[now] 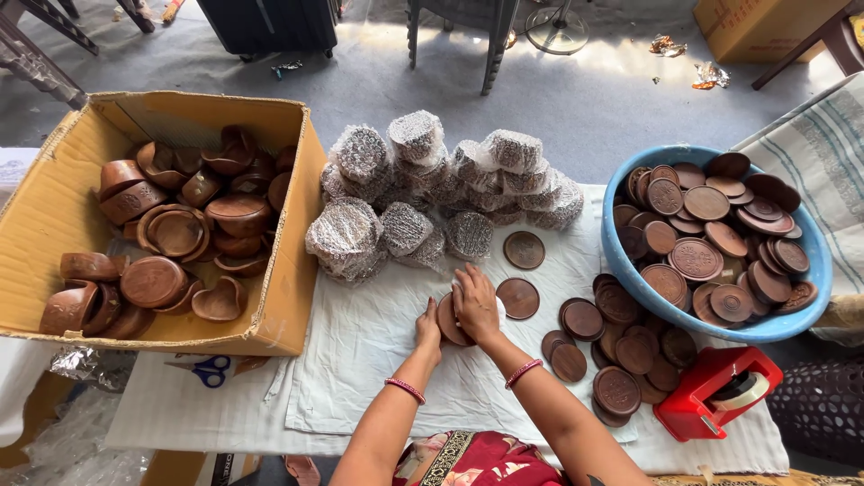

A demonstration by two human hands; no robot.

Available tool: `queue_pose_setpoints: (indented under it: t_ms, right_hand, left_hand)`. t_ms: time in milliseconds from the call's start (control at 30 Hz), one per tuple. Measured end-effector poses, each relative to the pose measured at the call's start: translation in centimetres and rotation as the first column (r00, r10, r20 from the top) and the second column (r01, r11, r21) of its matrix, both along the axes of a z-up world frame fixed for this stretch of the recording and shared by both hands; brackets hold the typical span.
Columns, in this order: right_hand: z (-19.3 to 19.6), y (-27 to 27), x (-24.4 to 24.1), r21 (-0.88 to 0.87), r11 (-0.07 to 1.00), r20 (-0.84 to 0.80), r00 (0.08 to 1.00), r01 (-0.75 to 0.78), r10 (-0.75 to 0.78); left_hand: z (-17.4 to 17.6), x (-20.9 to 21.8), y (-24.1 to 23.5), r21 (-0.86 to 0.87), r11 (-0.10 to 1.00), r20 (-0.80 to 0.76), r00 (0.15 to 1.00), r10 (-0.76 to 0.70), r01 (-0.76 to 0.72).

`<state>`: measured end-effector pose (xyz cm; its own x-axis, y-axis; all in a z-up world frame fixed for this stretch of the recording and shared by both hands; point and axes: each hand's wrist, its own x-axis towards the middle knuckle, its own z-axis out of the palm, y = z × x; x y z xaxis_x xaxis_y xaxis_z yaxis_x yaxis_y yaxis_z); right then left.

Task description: The person wipes small, round wooden items with a white cloth. They pick up each item from a pile on a white sheet, wipe it, and place it back down. A cardboard box of wooden bowls and a blue basin of wooden discs are visible nearby.

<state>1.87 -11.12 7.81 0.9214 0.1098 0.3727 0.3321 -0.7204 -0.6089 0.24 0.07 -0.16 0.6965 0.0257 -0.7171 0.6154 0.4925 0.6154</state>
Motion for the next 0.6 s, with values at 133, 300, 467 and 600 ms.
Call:
queue_pose_setpoints:
  t_ms: [133, 300, 467, 600]
  right_hand:
    - [0.5, 0.3, -2.4, -0.198, 0.98, 0.085, 0.996, 0.003, 0.014]
    - [0.2, 0.3, -5.0, -0.233, 0.949, 0.077, 0.969, -0.211, 0.235]
    - [0.0, -2.1, -1.1, -0.336, 0.939, 0.013, 0.997, -0.068, 0.077]
    - [-1.6, -2.1, -0.1, -0.374, 0.924, -0.039, 0.995, 0.075, -0.097]
  left_hand:
    - [-3.3, 0.2, -0.3, 0.022, 1.0, 0.011, 1.0, -0.021, 0.021]
    - [-4.9, 0.3, -0.1, -0.366, 0.926, 0.086, 0.987, 0.137, -0.097]
    - [0.5, -0.1, 0.0, 0.102, 0.994, -0.048, 0.998, -0.043, 0.048]
    - [-1.6, 0.0, -0.1, 0.15, 0.989, 0.011, 1.0, -0.008, 0.006]
